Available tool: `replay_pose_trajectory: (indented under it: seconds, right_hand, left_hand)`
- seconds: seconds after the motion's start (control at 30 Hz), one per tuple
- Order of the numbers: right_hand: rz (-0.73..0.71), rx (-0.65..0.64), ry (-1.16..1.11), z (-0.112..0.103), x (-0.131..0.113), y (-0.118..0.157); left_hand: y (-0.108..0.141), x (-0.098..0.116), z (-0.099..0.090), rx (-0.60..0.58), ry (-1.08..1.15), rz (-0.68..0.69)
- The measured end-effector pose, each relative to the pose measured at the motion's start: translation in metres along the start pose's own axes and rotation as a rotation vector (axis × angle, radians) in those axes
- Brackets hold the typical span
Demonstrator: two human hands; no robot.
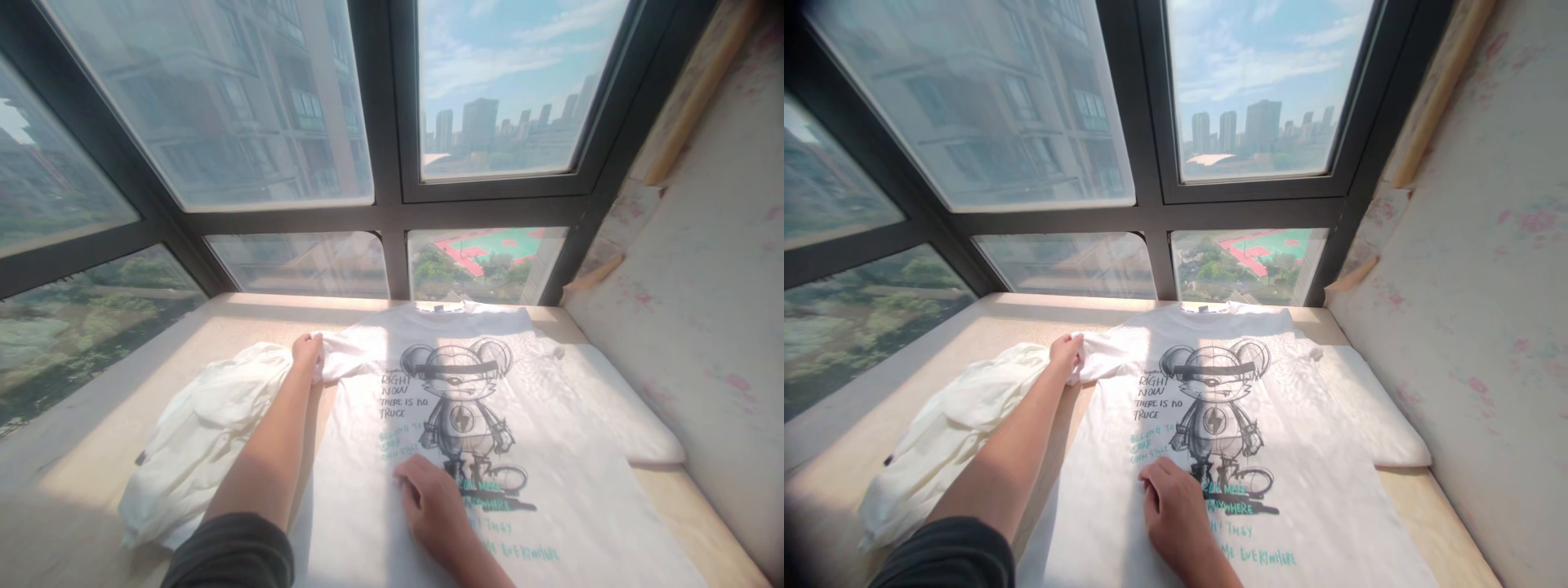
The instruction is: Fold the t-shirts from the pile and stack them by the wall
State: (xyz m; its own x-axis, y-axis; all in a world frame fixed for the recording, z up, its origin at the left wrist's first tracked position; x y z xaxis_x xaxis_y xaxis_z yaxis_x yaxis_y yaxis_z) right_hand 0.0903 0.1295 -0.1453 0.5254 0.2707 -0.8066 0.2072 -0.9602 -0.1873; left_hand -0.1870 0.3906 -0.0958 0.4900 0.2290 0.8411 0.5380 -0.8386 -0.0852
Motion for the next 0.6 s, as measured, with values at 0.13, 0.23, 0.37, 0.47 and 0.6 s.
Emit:
replay_pose_trajectory:
  seconds: [0.13,0.23,0.37,0.47,0.6]
  right_hand:
    - [-0.005,0.011,0.0,0.0,-0.001,0.0]
    - [-0.009,0.017,0.002,-0.001,-0.002,-0.001]
    - [-0.016,0.016,0.006,-0.002,-0.004,-0.002]
    - [-0.009,0.012,-0.001,-0.003,-0.004,-0.002]
    - [-0.002,0.013,0.01,-0.002,-0.004,-0.001]
  left_hand:
    - [0.005,0.008,-0.005,-0.02,-0.07,0.072]
    - [0.004,0.023,-0.009,-0.028,-0.14,0.175]
    - [0.013,0.056,-0.002,-0.086,-0.243,0.371]
    - [0.04,0.072,0.013,-0.293,-0.314,0.541]
    - [0.085,0.07,0.028,-0.634,-0.411,0.677]
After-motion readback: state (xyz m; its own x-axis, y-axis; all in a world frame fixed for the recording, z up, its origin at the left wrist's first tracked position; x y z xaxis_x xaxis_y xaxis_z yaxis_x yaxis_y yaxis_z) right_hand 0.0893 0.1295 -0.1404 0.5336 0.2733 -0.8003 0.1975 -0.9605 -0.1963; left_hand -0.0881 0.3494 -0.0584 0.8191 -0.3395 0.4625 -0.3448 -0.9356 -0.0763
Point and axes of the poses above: each hand's wrist, its own y-axis away from the middle knuckle, its own z-axis out of the palm, x = y × z, the point moved 1 cm from there along -y, towards the middle knuckle, and after that the axes turned 5 degrees about z, right-handed, at the moved point
